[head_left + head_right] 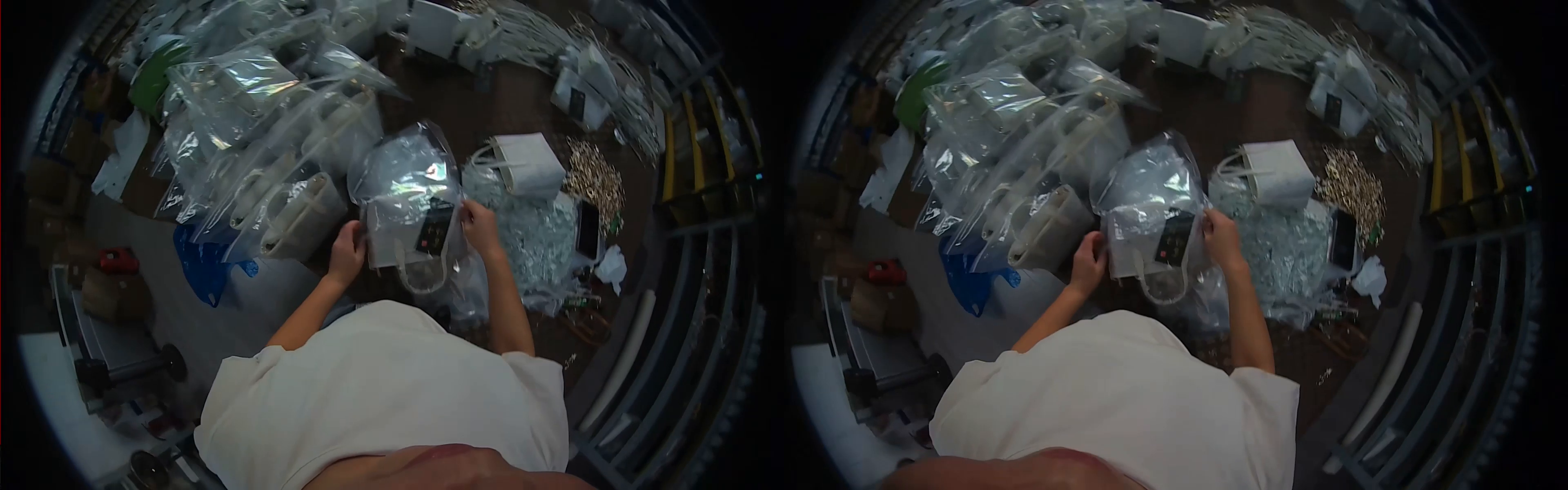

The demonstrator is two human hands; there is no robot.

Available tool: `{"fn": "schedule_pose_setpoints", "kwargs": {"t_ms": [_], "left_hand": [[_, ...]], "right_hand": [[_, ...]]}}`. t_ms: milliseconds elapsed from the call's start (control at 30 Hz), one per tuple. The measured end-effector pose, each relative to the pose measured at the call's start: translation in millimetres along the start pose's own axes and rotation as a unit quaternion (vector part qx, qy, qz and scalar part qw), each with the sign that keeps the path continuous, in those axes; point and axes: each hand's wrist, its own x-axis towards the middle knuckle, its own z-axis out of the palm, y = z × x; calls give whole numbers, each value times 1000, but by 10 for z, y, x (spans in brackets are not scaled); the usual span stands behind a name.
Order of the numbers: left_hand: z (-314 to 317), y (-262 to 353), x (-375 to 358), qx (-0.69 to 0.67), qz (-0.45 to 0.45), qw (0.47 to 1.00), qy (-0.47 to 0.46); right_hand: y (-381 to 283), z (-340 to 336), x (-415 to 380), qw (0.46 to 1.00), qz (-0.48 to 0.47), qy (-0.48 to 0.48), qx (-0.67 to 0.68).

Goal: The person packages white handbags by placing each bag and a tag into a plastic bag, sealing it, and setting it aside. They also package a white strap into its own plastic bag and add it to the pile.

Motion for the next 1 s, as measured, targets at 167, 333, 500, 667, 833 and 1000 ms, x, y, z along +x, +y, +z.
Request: {"fn": "schedule_pose_setpoints", "kwargs": {"t_ms": [167, 333, 500, 667, 833, 1000], "left_hand": [[-107, -16, -25, 14, 8, 1000, -1], [-458, -276, -777, 3, -134, 987, -86], [-728, -265, -949, -9, -179, 956, -232], [-826, -9, -624, -47, -101, 973, -205], [-948, 309, -311, -194, -147, 964, -103], [-975, 462, -137, -191, -121, 970, -88]], "right_hand": [[-342, -74, -338, 999, 27, -18, -34], [-343, -48, -1594, 986, 3, -162, 49], [-593, -46, -2002, 980, 120, -112, 114], [-844, -46, -1497, 950, 186, -9, 250], [-1040, -225, -942, 993, 84, -67, 54], [-1140, -277, -699, 983, -90, -27, -158]]}}
